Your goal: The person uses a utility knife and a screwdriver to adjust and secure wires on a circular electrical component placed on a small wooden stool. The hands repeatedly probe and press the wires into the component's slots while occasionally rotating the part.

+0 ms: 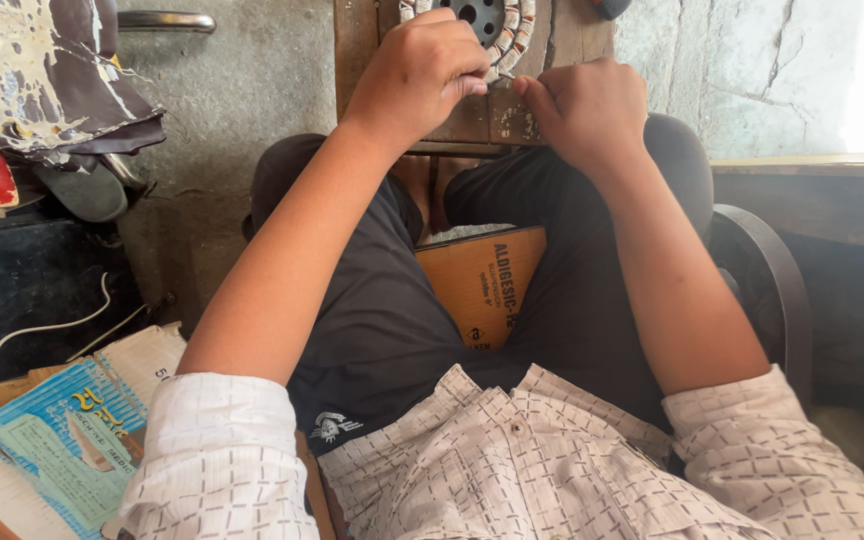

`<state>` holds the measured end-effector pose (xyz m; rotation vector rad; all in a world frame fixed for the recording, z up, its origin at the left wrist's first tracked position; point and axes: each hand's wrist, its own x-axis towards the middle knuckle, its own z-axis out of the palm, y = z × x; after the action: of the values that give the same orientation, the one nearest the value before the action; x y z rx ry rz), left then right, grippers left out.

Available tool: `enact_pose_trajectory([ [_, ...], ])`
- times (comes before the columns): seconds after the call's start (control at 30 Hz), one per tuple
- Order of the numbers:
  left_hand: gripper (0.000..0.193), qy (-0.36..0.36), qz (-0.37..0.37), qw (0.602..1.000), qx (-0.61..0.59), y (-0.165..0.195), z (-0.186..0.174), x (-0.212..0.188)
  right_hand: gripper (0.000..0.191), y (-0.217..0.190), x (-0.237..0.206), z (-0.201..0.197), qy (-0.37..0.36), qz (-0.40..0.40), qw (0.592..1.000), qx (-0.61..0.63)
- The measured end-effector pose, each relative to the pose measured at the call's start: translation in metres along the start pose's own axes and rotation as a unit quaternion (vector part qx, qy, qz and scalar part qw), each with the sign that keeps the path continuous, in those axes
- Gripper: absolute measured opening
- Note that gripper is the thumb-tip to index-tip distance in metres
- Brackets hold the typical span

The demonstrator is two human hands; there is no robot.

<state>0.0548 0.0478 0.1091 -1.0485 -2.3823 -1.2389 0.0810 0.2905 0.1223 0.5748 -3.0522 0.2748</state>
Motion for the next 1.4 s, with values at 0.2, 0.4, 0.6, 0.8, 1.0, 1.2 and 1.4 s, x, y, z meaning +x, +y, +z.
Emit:
enact_pose_trajectory([
  [0.2,0.022,-0.004,-0.005,1.000,-0.007,-0.001,0.000,0.001,0.045,-0.035,-0.011,0.007,0.081,0.039,0.995,-0.049],
  [0.4,0.022,-0.006,0.001,1.000,-0.009,-0.006,0.002,0.001,0.046,-0.047,-0.010,0.019,0.085,0.093,0.992,0.001],
  [0.6,0.022,-0.008,0.001,1.000,-0.017,-0.007,0.002,0.003,0.039,-0.040,-0.003,0.019,-0.043,0.248,0.861,0.443],
  [0.8,0.019,-0.003,0.000,1.000,-0.026,-0.009,0.000,0.004,0.034,-0.032,0.004,0.004,-0.169,0.324,0.681,0.635],
  [1.0,0.020,-0.002,0.002,1.000,-0.016,-0.011,-0.001,0.006,0.041,-0.033,-0.008,-0.015,-0.143,0.253,0.864,0.410],
  [1.2,0.022,0.003,-0.003,1.000,-0.021,-0.008,0.003,0.003,0.035,-0.025,-0.022,-0.024,-0.013,0.142,0.986,0.091],
  [1.4,0.022,-0.008,-0.021,0.999,-0.048,-0.007,0.006,0.007,0.029,-0.027,-0.019,-0.013,0.044,0.079,0.995,0.037],
])
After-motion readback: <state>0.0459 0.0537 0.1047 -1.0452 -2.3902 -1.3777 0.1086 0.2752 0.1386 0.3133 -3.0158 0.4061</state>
